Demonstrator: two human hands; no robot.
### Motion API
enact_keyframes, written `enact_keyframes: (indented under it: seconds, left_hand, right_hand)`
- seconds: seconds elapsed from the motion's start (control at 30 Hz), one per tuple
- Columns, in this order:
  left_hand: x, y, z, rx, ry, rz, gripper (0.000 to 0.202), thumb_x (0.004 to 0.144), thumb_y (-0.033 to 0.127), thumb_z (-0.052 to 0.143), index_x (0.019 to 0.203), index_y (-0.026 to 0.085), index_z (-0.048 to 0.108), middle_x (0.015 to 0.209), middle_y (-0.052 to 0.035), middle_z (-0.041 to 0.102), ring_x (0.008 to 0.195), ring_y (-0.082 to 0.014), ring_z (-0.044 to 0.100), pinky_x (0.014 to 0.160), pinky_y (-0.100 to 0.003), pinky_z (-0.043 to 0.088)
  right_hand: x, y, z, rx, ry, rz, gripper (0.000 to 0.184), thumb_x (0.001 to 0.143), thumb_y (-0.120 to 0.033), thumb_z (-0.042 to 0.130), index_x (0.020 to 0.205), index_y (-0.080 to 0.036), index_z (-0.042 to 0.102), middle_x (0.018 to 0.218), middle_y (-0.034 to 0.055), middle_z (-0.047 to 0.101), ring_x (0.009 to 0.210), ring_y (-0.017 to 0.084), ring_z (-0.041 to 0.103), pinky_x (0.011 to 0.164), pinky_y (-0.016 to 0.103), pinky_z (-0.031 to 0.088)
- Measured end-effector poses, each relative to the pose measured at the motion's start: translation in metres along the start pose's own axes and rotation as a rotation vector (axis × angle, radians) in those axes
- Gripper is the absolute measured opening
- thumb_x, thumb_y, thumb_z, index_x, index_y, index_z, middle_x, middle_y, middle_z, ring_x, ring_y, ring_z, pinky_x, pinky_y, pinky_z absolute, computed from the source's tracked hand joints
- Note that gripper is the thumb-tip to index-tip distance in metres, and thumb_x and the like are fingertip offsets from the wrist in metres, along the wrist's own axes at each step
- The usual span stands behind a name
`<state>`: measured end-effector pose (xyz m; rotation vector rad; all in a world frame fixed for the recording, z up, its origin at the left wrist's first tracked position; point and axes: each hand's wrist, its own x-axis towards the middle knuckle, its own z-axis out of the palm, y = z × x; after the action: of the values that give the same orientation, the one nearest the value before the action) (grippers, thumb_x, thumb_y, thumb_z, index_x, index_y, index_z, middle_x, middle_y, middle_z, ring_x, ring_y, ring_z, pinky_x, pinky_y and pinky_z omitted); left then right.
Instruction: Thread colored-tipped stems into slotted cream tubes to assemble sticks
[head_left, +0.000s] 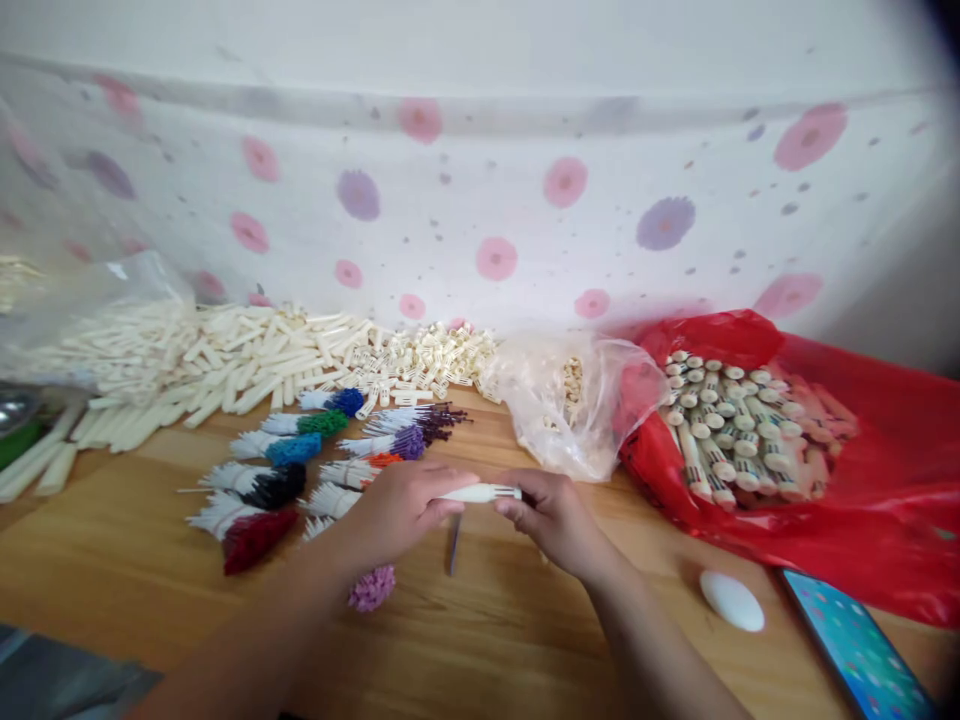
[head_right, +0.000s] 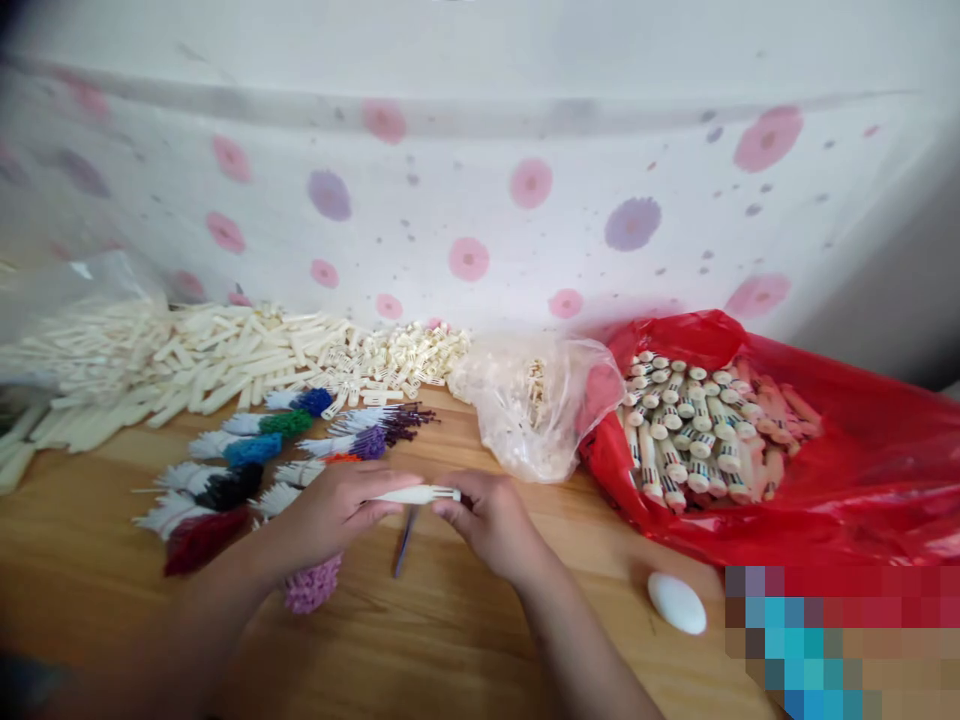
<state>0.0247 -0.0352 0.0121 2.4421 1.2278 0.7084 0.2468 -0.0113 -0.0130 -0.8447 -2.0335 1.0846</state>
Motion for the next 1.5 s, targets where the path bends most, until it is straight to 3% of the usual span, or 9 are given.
enact_keyframes:
  seconds: [0.2,0.33,0.43,0.57,0.77,0.97,1.13,1.33,1.5]
  left_hand:
    - [-0.006,0.017,0.008,0.224,0.081,0.011,0.031,0.093,0.031,0.041,0.110,0.024,0.066,0.080,-0.0037,0.067,0.071,-0.0150,0.060,0.063,-0.024,0.044]
    - [-0.018,0.021,0.012,0.217,0.137,-0.030,0.032,0.093,0.031,0.041,0.115,0.023,0.063,0.093,-0.0047,0.068,0.082,-0.0161,0.062,0.071,-0.024,0.045]
    - [-0.027,0.022,0.013,0.198,0.164,-0.070,0.031,0.093,0.031,0.042,0.115,0.022,0.062,0.096,-0.0043,0.069,0.086,-0.0162,0.062,0.075,-0.025,0.046]
    - [-0.031,0.019,0.015,0.252,0.175,-0.089,0.032,0.091,0.030,0.044,0.116,0.022,0.063,0.093,-0.0051,0.070,0.083,-0.0174,0.063,0.074,-0.026,0.046]
    - [-0.023,0.002,0.006,0.200,0.161,-0.008,0.030,0.089,0.024,0.049,0.114,0.022,0.064,0.096,-0.0042,0.069,0.084,-0.0164,0.062,0.074,-0.025,0.047]
    - [-0.006,-0.026,0.004,0.193,0.174,0.189,0.029,0.089,0.023,0.050,0.114,0.019,0.064,0.090,-0.0060,0.068,0.078,-0.0153,0.061,0.069,-0.025,0.047]
    - [0.006,-0.043,0.008,0.173,0.208,0.226,0.028,0.089,0.025,0.051,0.113,0.017,0.064,0.077,-0.0040,0.063,0.068,-0.0138,0.058,0.062,-0.023,0.045]
    - [0.000,-0.054,0.011,0.208,0.275,0.304,0.027,0.089,0.022,0.052,0.112,0.016,0.065,0.074,-0.0041,0.063,0.065,-0.0130,0.058,0.057,-0.021,0.044]
    - [-0.002,-0.055,0.009,0.154,0.292,0.292,0.026,0.088,0.020,0.053,0.112,0.016,0.064,0.087,-0.0065,0.069,0.075,-0.0142,0.063,0.067,-0.023,0.049]
  right_hand:
    - [-0.005,0.008,-0.001,0.404,-0.139,0.273,0.049,0.088,-0.060,0.038,0.066,-0.018,0.050,0.046,-0.0062,0.045,0.032,0.006,0.037,0.033,0.017,0.025]
    - [-0.004,0.005,0.001,0.491,-0.085,0.134,0.042,0.081,-0.058,0.054,0.097,-0.019,0.051,0.061,-0.0058,0.053,0.045,0.008,0.048,0.043,0.019,0.037]
    - [-0.002,0.005,0.010,0.423,-0.010,0.107,0.039,0.076,-0.056,0.061,0.086,-0.019,0.052,0.060,-0.0056,0.051,0.048,0.008,0.049,0.046,0.020,0.039]
    - [0.000,0.006,0.023,0.354,0.057,0.126,0.047,0.087,-0.059,0.041,0.062,-0.019,0.044,0.044,-0.0068,0.041,0.034,0.006,0.034,0.036,0.019,0.025]
    - [0.002,0.004,0.028,0.357,0.130,0.074,0.046,0.074,-0.063,0.057,0.085,-0.019,0.049,0.061,-0.0061,0.051,0.046,0.009,0.049,0.045,0.021,0.040]
    - [0.005,0.007,0.031,0.255,0.199,0.116,0.045,0.088,-0.057,0.039,0.066,-0.019,0.047,0.045,-0.0060,0.043,0.036,0.007,0.039,0.038,0.020,0.028]
    - [0.011,0.016,0.031,0.268,0.305,0.063,0.038,0.078,-0.055,0.059,0.090,-0.020,0.051,0.066,-0.0038,0.050,0.055,0.011,0.050,0.052,0.022,0.041]
    - [0.017,0.022,0.039,0.102,0.270,0.139,0.048,0.091,-0.057,0.034,0.068,-0.018,0.049,0.048,-0.0047,0.042,0.043,0.009,0.039,0.043,0.022,0.030]
    - [0.017,0.021,0.040,0.145,0.246,0.063,0.040,0.079,-0.058,0.056,0.078,-0.018,0.052,0.066,-0.0022,0.051,0.057,0.010,0.046,0.052,0.022,0.037]
